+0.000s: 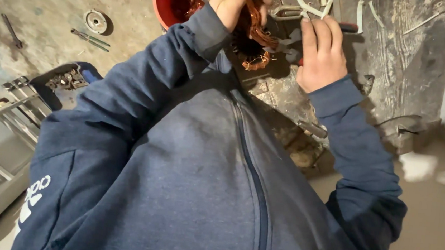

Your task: The person uses pliers to pull and cut copper wire windings out of an electric motor stator on a workbench, tearing the windings free by hand and with the pliers and dropping the collected copper pieces into a red bucket. At the end they set the stator aside and gather loose copper from the bench into the bucket.

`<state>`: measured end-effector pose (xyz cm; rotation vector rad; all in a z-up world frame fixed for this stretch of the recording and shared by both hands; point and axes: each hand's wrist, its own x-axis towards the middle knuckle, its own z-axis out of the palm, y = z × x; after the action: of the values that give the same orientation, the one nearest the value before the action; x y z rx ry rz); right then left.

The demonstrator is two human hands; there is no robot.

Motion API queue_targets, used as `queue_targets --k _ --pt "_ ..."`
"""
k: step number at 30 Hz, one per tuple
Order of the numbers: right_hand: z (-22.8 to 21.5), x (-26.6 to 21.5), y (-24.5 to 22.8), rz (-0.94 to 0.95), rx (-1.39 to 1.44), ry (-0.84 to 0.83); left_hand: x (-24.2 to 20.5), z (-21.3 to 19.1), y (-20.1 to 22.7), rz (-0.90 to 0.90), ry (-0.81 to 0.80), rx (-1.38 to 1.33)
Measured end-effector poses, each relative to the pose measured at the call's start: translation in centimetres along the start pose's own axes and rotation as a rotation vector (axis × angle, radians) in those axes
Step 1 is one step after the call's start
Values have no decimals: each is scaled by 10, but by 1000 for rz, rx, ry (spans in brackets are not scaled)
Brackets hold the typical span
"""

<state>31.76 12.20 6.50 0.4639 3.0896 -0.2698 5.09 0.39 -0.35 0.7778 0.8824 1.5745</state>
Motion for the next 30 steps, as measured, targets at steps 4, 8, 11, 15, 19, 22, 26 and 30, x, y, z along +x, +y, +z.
queue_targets --k 4,8,11,15,19,22,26,30 --pt "-8 0 -5 24 9 -17 -15 7 -15 169 75 272" --pt "-34 12 -14 102 116 -178 -43 31 19 107 227 440" --pt "-42 15 -12 153 197 -345 -55 34 23 218 158 999" --pt "-34 11 -2 192 332 -586 -51 23 17 132 -97 1308" --pt "-24 16 -3 249 535 -779 -38 -8 20 259 -258 1212" --pt "-3 4 -8 405 987 -918 -16 -28 23 394 -422 1120" --pt "20 -14 -42 571 1708 -869 15 -39 30 467 -716 1044" --pt "18 -15 -71 604 1874 -625 30 -43 36 453 -909 1127"
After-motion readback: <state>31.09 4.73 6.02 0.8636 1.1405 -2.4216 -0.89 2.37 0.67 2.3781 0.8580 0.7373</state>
